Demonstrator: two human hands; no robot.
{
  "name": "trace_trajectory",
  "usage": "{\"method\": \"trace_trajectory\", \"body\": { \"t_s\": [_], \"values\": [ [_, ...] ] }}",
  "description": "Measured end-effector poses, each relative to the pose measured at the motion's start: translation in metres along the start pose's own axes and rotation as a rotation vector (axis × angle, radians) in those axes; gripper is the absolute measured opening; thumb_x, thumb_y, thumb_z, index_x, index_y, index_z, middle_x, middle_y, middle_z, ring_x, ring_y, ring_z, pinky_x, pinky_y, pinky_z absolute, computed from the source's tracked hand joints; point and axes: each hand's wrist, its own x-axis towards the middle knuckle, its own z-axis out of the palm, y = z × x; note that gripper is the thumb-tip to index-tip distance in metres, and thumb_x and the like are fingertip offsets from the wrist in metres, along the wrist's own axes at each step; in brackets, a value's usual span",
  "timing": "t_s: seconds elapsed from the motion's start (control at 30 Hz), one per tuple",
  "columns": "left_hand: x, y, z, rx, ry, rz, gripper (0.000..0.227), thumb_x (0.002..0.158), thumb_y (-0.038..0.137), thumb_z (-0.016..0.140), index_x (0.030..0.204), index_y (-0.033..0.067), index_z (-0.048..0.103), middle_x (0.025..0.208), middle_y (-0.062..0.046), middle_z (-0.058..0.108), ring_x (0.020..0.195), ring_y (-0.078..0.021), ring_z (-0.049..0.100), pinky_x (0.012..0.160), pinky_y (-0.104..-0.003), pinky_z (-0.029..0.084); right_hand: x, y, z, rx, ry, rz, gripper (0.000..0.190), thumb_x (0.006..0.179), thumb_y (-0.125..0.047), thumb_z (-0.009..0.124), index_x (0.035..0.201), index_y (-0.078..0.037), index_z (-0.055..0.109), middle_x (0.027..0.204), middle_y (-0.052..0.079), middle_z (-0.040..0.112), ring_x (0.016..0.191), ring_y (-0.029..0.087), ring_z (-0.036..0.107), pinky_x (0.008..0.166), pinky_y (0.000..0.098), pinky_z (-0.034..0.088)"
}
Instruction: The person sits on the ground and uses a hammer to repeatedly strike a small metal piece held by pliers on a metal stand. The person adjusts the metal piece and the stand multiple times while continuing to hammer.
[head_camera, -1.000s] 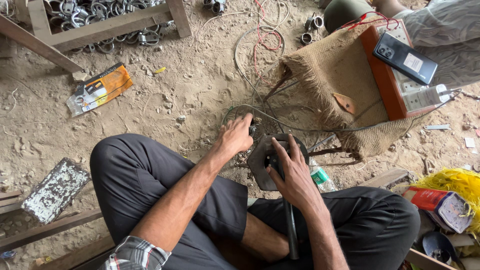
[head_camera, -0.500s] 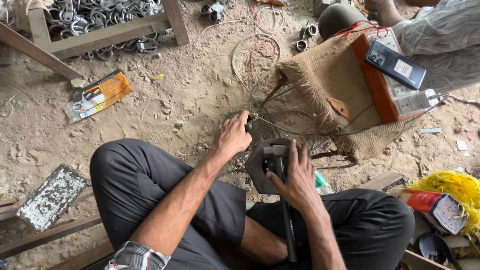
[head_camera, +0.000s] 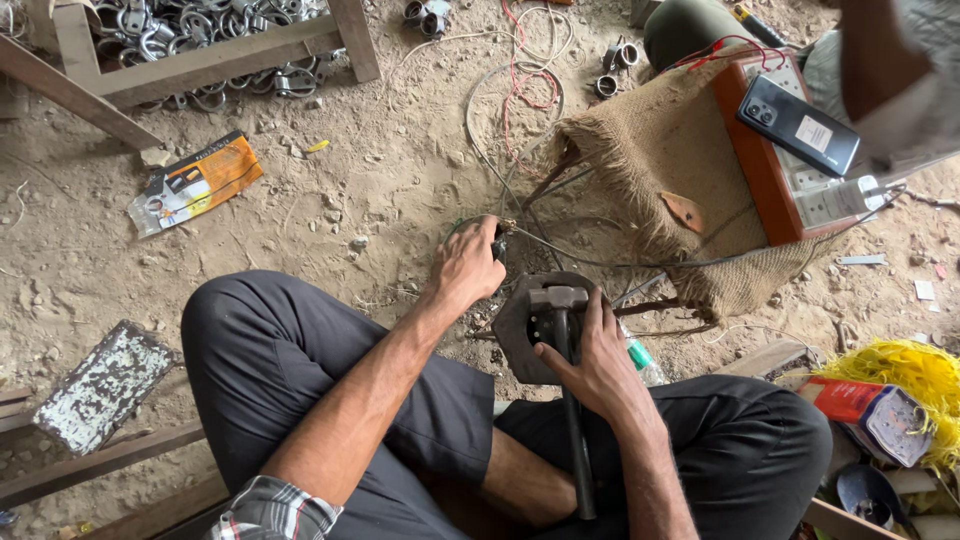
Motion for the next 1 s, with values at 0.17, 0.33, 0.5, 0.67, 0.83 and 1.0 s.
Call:
{"method": "trace_trajectory", "body": {
  "t_s": [0.17, 0.33, 0.5, 0.67, 0.83, 1.0],
  "values": [
    [-0.003, 0.003, -0.006, 0.003, -0.026, -0.017, 0.055, 0.08, 0.002, 0.058, 0.134, -0.0056, 0.05, 0.11, -0.025, 0.069, 0.097, -0.0369, 0.071, 0.091, -0.054, 0.055, 0.001, 0.005, 0.003, -0.02, 0.042, -0.069, 0.121, 0.08, -0.056, 0.078, 0.15, 0.019, 0.012, 0.153, 0.043, 0.025, 0.144, 0.051, 0.033, 0.115, 0.0528, 0.035],
    [-0.004, 0.008, -0.009, -0.011, -0.018, -0.018, 0.05, 0.084, 0.008, 0.06, 0.133, -0.0008, 0.051, 0.115, -0.024, 0.068, 0.104, -0.0394, 0.068, 0.093, -0.057, 0.052, 0.001, 0.006, 0.003, -0.004, 0.036, -0.047, 0.121, 0.079, -0.055, 0.077, 0.151, 0.018, 0.013, 0.156, 0.041, 0.024, 0.145, 0.051, 0.032, 0.116, 0.053, 0.033],
    [-0.004, 0.007, -0.01, -0.017, -0.047, -0.05, 0.04, 0.09, 0.011, 0.059, 0.128, 0.0019, 0.055, 0.112, -0.021, 0.069, 0.104, -0.0362, 0.069, 0.096, -0.057, 0.051, 0.001, 0.005, 0.004, -0.025, 0.041, -0.063, 0.121, 0.081, -0.057, 0.077, 0.15, 0.02, 0.015, 0.155, 0.042, 0.022, 0.147, 0.052, 0.026, 0.118, 0.0515, 0.031],
    [-0.003, 0.003, -0.008, -0.031, -0.05, -0.042, 0.054, 0.081, 0.004, 0.061, 0.134, -0.001, 0.049, 0.112, -0.022, 0.068, 0.099, -0.0344, 0.069, 0.093, -0.056, 0.053, 0.001, 0.007, 0.004, -0.041, 0.017, -0.024, 0.119, 0.08, -0.059, 0.076, 0.149, 0.019, 0.018, 0.157, 0.041, 0.021, 0.148, 0.051, 0.025, 0.118, 0.0515, 0.031],
    [0.0, -0.002, -0.001, -0.04, -0.037, -0.03, 0.063, 0.078, -0.001, 0.06, 0.139, -0.0021, 0.046, 0.115, -0.023, 0.066, 0.098, -0.0344, 0.068, 0.092, -0.057, 0.053, 0.002, 0.006, 0.006, -0.049, -0.02, 0.027, 0.119, 0.081, -0.06, 0.075, 0.15, 0.018, 0.018, 0.158, 0.041, 0.018, 0.146, 0.053, 0.026, 0.116, 0.0557, 0.033],
    [0.003, -0.008, 0.004, -0.029, -0.018, -0.007, 0.063, 0.076, -0.001, 0.06, 0.138, -0.0022, 0.047, 0.114, -0.023, 0.067, 0.099, -0.0341, 0.068, 0.093, -0.056, 0.053, 0.002, 0.007, 0.006, -0.058, -0.013, 0.02, 0.119, 0.081, -0.061, 0.075, 0.15, 0.019, 0.019, 0.158, 0.04, 0.019, 0.146, 0.053, 0.027, 0.116, 0.0565, 0.034]
  ]
}}
